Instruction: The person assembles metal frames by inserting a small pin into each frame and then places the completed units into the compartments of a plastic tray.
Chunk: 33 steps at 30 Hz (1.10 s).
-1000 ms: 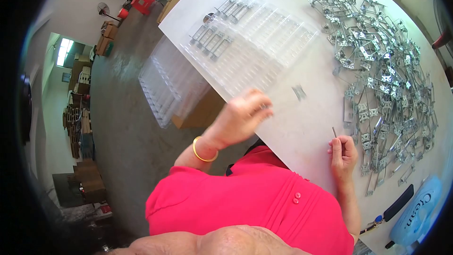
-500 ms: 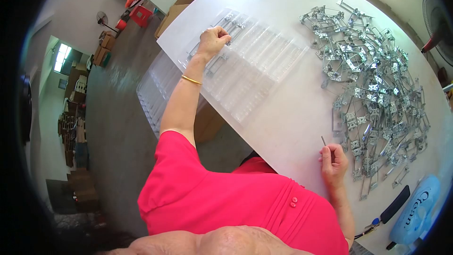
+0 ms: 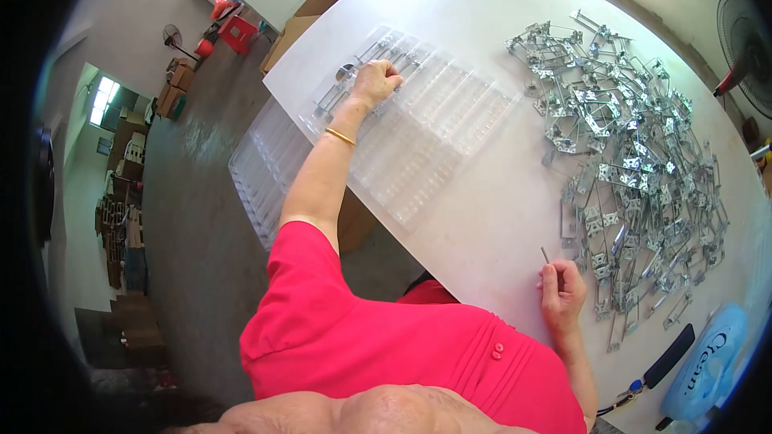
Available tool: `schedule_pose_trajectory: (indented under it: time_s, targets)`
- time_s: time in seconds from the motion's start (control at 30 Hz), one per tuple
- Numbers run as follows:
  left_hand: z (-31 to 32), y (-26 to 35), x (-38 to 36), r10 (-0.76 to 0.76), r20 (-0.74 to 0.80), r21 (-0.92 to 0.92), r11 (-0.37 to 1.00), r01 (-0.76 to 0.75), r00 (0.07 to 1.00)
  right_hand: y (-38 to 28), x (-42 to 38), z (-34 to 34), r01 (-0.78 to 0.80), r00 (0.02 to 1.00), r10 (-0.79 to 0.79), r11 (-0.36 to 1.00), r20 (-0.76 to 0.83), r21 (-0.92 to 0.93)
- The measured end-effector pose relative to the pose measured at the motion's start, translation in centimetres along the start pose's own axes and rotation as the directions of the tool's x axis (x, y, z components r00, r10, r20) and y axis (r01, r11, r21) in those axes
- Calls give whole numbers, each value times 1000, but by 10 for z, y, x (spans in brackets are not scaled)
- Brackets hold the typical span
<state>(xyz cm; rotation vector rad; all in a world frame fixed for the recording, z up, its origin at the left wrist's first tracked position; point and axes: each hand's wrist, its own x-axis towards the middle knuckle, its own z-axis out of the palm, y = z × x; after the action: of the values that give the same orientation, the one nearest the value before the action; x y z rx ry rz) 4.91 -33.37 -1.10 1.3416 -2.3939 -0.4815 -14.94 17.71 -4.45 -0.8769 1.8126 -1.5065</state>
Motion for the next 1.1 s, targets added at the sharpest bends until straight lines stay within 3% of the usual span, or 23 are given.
schedule_pose_trajectory:
  time_s: [0.2, 0.43, 0.53, 0.6, 0.83, 1.1]
  targets:
    - [9, 3, 1, 22, -12, 131, 991, -20, 1000, 3, -1, 0, -35, 999, 35, 999, -9, 13]
    - [8, 6, 5, 23, 13, 98, 995, -24, 1000, 2, -1, 1, -15, 1000, 15, 1000, -15, 13]
    - [6, 11, 4, 23, 0, 107, 994, -22, 1000, 0, -1, 0, -1, 1000, 1, 1000, -10, 0]
    - [10, 5, 5, 106, -79, 117, 988, -97, 991, 2, -1, 0, 2, 1000, -2, 1000, -4, -8]
    - [8, 6, -1, 83, -92, 195, 979, -64, 992, 0, 0, 0, 36, 999, -36, 999, 7, 1]
    - [5, 10, -3, 29, 40, 271, 962, -39, 999, 1, 0, -1, 37, 999, -36, 999, 14, -24]
